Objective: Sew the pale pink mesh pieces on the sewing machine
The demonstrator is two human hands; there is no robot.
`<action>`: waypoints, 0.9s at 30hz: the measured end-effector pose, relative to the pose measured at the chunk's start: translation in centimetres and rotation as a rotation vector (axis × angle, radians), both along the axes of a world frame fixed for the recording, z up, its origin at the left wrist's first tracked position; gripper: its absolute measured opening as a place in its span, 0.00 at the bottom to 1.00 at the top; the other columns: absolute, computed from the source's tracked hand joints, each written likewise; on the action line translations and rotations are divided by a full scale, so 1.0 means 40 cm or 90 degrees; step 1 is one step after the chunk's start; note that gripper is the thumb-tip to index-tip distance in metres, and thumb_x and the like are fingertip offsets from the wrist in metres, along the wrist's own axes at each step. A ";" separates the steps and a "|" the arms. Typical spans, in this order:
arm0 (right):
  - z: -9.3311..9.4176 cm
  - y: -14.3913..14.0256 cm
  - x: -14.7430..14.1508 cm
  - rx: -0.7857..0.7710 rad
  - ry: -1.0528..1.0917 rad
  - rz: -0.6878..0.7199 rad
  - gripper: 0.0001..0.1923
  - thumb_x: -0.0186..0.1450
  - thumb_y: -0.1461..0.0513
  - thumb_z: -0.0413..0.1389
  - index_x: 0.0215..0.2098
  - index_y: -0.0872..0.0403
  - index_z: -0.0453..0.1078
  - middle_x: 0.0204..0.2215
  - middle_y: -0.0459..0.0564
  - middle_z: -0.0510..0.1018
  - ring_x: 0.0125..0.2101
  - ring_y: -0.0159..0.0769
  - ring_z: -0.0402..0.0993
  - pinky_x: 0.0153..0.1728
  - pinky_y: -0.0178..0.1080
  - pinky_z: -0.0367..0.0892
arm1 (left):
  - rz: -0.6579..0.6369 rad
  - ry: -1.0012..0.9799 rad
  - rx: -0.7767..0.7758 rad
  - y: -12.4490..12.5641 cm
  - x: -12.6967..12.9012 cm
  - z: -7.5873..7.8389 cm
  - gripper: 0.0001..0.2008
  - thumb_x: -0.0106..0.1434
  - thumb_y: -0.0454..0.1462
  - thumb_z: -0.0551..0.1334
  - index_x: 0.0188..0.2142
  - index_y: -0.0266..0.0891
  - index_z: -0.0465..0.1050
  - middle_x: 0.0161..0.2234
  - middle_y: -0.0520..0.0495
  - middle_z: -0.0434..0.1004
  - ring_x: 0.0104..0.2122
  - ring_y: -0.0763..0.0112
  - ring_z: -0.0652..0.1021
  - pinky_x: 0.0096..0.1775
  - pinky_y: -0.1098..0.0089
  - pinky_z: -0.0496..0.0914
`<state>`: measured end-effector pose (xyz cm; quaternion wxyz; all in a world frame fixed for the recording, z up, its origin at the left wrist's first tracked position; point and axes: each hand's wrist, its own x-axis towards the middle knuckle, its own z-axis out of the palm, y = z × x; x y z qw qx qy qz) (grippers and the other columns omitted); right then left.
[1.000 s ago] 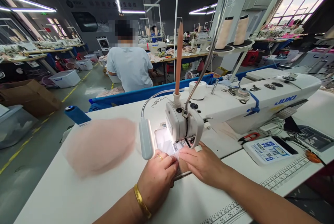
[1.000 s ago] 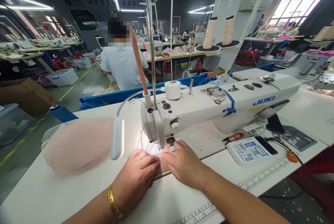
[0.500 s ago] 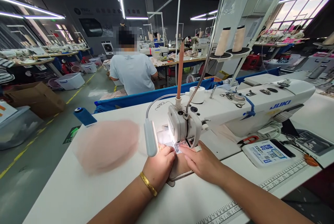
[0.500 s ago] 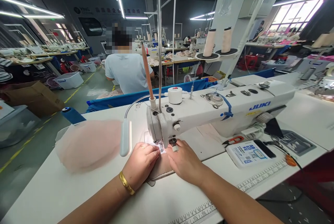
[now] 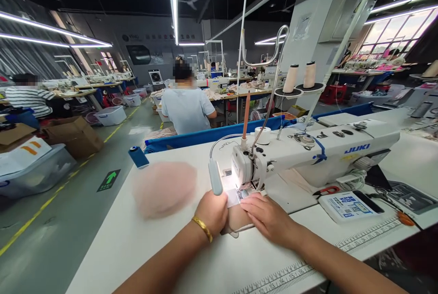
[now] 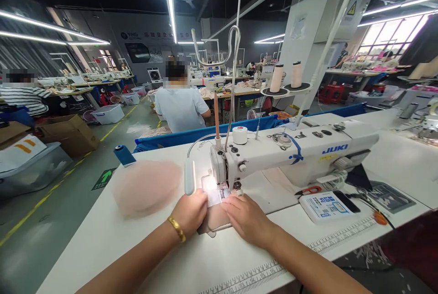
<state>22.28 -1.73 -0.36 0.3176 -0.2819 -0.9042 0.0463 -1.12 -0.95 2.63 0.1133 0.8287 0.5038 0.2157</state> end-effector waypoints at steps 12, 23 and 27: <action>0.165 -0.039 -0.208 -0.808 0.254 0.246 0.21 0.66 0.54 0.64 0.51 0.52 0.63 0.29 0.40 0.72 0.31 0.33 0.74 0.36 0.38 0.71 | 0.049 -0.593 -0.629 -0.178 -0.205 0.177 0.19 0.59 0.51 0.68 0.36 0.36 0.75 0.35 0.43 0.84 0.30 0.70 0.76 0.39 0.67 0.69; 0.151 0.105 -0.439 -0.791 0.433 0.256 0.29 0.55 0.49 0.70 0.48 0.52 0.68 0.24 0.39 0.72 0.26 0.33 0.70 0.33 0.39 0.66 | 0.286 -0.676 -0.170 -0.080 -0.433 0.232 0.28 0.46 0.58 0.74 0.33 0.38 0.75 0.24 0.57 0.65 0.20 0.81 0.59 0.23 0.75 0.53; 0.164 0.212 -0.550 -0.695 0.565 0.155 0.30 0.58 0.47 0.67 0.52 0.52 0.68 0.28 0.41 0.73 0.32 0.35 0.73 0.39 0.40 0.68 | 0.382 -0.668 -0.056 0.015 -0.525 0.201 0.32 0.46 0.63 0.70 0.35 0.39 0.73 0.20 0.62 0.57 0.18 0.80 0.55 0.23 0.74 0.50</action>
